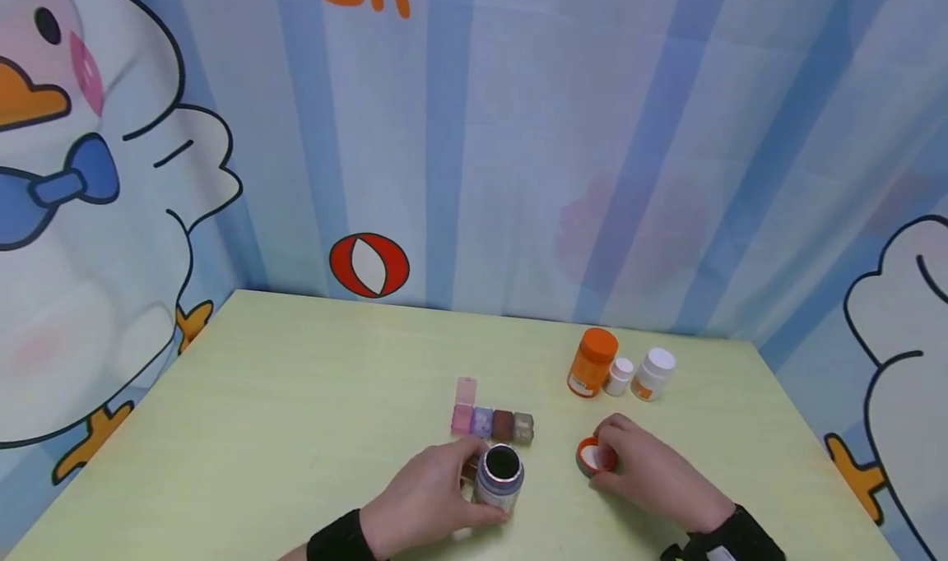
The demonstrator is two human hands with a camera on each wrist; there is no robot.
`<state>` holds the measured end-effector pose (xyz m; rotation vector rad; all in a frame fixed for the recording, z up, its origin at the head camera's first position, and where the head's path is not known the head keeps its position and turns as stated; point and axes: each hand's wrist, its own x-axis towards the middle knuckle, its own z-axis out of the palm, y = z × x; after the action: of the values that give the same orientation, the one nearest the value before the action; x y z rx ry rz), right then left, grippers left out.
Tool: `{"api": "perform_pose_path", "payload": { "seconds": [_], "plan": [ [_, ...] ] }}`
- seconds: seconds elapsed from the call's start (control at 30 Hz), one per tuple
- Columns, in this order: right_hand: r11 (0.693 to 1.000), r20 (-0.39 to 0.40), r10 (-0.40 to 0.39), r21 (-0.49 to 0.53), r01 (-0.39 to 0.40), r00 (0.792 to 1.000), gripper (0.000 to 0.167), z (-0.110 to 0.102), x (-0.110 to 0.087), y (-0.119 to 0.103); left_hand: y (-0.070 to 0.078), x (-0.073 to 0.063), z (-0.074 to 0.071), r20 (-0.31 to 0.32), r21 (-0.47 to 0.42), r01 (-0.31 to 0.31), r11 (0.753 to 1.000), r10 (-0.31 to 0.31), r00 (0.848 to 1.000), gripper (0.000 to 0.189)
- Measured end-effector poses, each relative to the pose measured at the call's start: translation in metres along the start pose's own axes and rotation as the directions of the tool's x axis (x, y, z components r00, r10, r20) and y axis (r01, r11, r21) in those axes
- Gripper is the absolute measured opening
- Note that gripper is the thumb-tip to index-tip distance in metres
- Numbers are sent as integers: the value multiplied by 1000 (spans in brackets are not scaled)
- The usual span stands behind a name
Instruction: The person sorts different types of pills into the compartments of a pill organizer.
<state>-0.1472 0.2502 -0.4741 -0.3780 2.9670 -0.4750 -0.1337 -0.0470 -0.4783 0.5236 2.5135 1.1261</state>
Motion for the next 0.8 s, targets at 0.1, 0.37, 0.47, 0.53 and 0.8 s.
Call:
{"api": "perform_pose_path", "payload": {
  "seconds": [0.1,0.37,0.47,0.53,0.8],
  "plan": [
    [1000,5,15,-7,-15,1000,31,1,0,-1,-1,1,1,3,-14,9,1000,-9,1000,63],
    [992,-57,-123,24,125,991,43,-3,-9,-19,-2,1,1,-5,-23,8,1000,-9,1000,64],
    [969,-4,-231,93,230,973,50,-3,-14,-35,-4,0,-1,-17,-30,7,1000,-7,1000,66],
    [952,33,-283,127,277,959,57,0,-15,-45,-6,0,-4,-18,-44,2,999,-2,1000,68],
    [921,48,-346,209,329,937,70,17,1,-70,-12,7,-39,-65,-108,-71,992,64,996,77]
  ]
}}
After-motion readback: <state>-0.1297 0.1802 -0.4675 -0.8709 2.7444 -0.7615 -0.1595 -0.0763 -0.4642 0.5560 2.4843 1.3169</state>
